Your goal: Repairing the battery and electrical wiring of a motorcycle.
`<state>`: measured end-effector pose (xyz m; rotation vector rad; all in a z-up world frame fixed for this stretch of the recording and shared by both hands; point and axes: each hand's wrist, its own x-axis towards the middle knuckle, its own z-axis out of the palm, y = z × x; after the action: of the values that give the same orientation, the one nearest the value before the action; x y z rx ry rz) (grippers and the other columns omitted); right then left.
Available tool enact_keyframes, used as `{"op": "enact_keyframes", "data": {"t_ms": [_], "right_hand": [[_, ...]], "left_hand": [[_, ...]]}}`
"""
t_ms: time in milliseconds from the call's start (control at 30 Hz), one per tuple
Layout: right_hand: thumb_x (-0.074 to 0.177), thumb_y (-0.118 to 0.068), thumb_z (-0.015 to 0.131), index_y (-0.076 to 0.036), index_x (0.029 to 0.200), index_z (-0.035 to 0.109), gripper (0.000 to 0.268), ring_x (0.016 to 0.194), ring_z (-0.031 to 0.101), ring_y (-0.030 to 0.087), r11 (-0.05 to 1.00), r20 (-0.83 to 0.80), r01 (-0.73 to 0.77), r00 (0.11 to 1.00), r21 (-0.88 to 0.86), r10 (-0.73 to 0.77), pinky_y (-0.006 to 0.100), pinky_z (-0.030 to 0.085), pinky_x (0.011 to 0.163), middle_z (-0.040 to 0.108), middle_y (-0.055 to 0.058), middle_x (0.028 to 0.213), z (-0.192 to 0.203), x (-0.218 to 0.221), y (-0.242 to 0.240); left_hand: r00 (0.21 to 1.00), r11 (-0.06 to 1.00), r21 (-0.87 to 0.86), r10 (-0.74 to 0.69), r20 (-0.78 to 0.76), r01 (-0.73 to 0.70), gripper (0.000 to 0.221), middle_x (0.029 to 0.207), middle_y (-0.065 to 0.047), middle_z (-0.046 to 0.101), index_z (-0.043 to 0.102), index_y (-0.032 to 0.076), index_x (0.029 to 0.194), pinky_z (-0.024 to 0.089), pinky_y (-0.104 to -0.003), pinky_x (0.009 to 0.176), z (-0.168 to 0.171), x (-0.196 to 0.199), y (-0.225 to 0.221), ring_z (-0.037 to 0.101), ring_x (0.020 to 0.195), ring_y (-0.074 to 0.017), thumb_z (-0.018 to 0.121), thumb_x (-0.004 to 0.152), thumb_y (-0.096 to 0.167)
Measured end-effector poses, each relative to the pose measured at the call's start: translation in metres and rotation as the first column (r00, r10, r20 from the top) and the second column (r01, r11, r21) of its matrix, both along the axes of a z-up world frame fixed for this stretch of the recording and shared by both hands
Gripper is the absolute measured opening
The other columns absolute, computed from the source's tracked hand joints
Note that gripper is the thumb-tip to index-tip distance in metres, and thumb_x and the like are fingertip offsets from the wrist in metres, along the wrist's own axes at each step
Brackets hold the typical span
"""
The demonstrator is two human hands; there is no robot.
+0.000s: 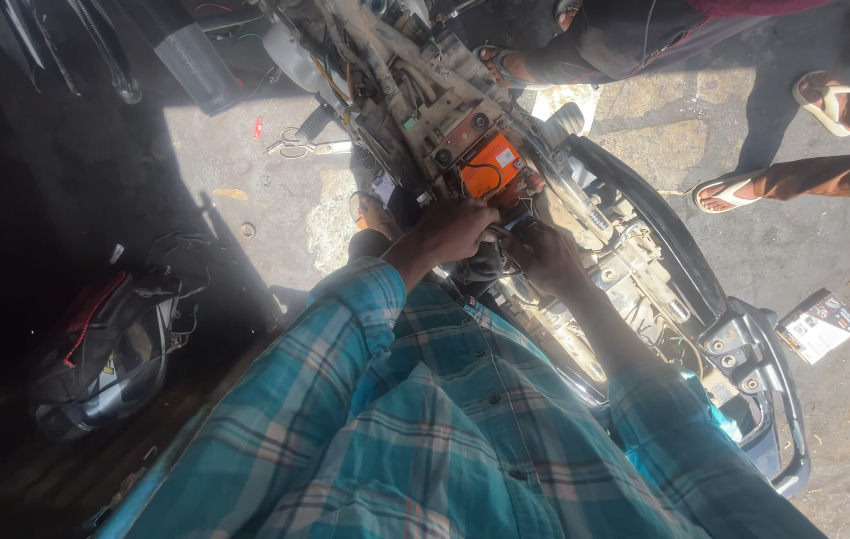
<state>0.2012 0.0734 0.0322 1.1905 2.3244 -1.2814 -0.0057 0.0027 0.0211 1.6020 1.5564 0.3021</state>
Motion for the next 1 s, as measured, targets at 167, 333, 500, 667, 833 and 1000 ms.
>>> {"op": "enact_keyframes", "data": {"t_ms": [167,333,500,667,833,1000], "right_hand": [[0.096,-0.031,0.057,-0.006,0.123,0.071,0.039,0.080,0.069,0.039,0.994,-0.183,-0.018,0.982,0.105,0.037,0.051,0.051,0.071,0.071,0.022,0.094,0.009,-0.008,-0.002],[0.099,-0.032,0.054,-0.004,0.115,0.070,0.036,0.078,0.071,0.036,0.996,-0.129,-0.076,0.988,0.047,0.082,0.050,0.054,0.076,0.072,0.021,0.090,-0.002,-0.005,-0.004],[0.103,-0.032,0.052,-0.003,0.109,0.070,0.034,0.075,0.069,0.036,0.997,-0.111,-0.061,0.992,0.037,0.064,0.049,0.053,0.076,0.070,0.021,0.083,-0.012,0.000,-0.007],[0.102,-0.029,0.053,-0.001,0.107,0.069,0.033,0.072,0.069,0.035,0.999,-0.186,0.046,0.981,-0.011,-0.047,0.050,0.053,0.071,0.068,0.021,0.082,-0.002,-0.006,-0.013],[0.100,-0.029,0.056,0.000,0.103,0.070,0.032,0.070,0.068,0.036,0.998,-0.199,0.052,0.979,0.036,-0.044,0.050,0.052,0.068,0.068,0.021,0.084,-0.013,-0.003,-0.017],[0.101,-0.033,0.058,0.000,0.097,0.070,0.035,0.069,0.067,0.036,0.996,-0.179,0.087,0.980,0.006,-0.084,0.050,0.050,0.068,0.068,0.021,0.079,-0.011,-0.008,-0.020]], "left_hand": [[0.999,0.998,0.031,-0.046,-0.020,0.047,0.022,0.101,-0.010,0.074,0.069,0.007,0.103,0.056,-0.047,0.082,-0.001,-0.004,0.004,0.072,0.097,-0.0323,0.072,0.091,0.024],[0.998,0.999,-0.003,-0.054,0.015,0.054,0.022,0.099,-0.010,0.074,0.067,0.007,0.103,0.056,-0.047,0.083,0.003,-0.004,0.001,0.073,0.097,-0.0308,0.067,0.098,0.028],[0.993,0.993,-0.034,-0.116,0.029,0.117,0.021,0.100,-0.010,0.073,0.066,0.006,0.103,0.055,-0.048,0.082,0.010,-0.012,0.007,0.072,0.095,-0.0320,0.061,0.099,0.026],[0.992,0.994,0.041,-0.101,0.069,0.099,0.020,0.099,-0.012,0.073,0.066,0.005,0.103,0.055,-0.048,0.081,-0.001,-0.006,0.004,0.071,0.095,-0.0341,0.060,0.099,0.023],[0.993,1.000,-0.009,-0.020,0.117,0.021,0.011,0.087,-0.016,0.074,0.073,0.006,0.092,0.055,-0.048,0.082,-0.008,0.001,0.002,0.073,0.092,-0.0340,0.065,0.091,0.014],[0.996,1.000,-0.031,0.000,0.090,0.003,0.009,0.085,-0.019,0.072,0.072,0.004,0.089,0.055,-0.048,0.080,-0.004,-0.001,-0.001,0.073,0.089,-0.0354,0.066,0.089,0.011]]}}
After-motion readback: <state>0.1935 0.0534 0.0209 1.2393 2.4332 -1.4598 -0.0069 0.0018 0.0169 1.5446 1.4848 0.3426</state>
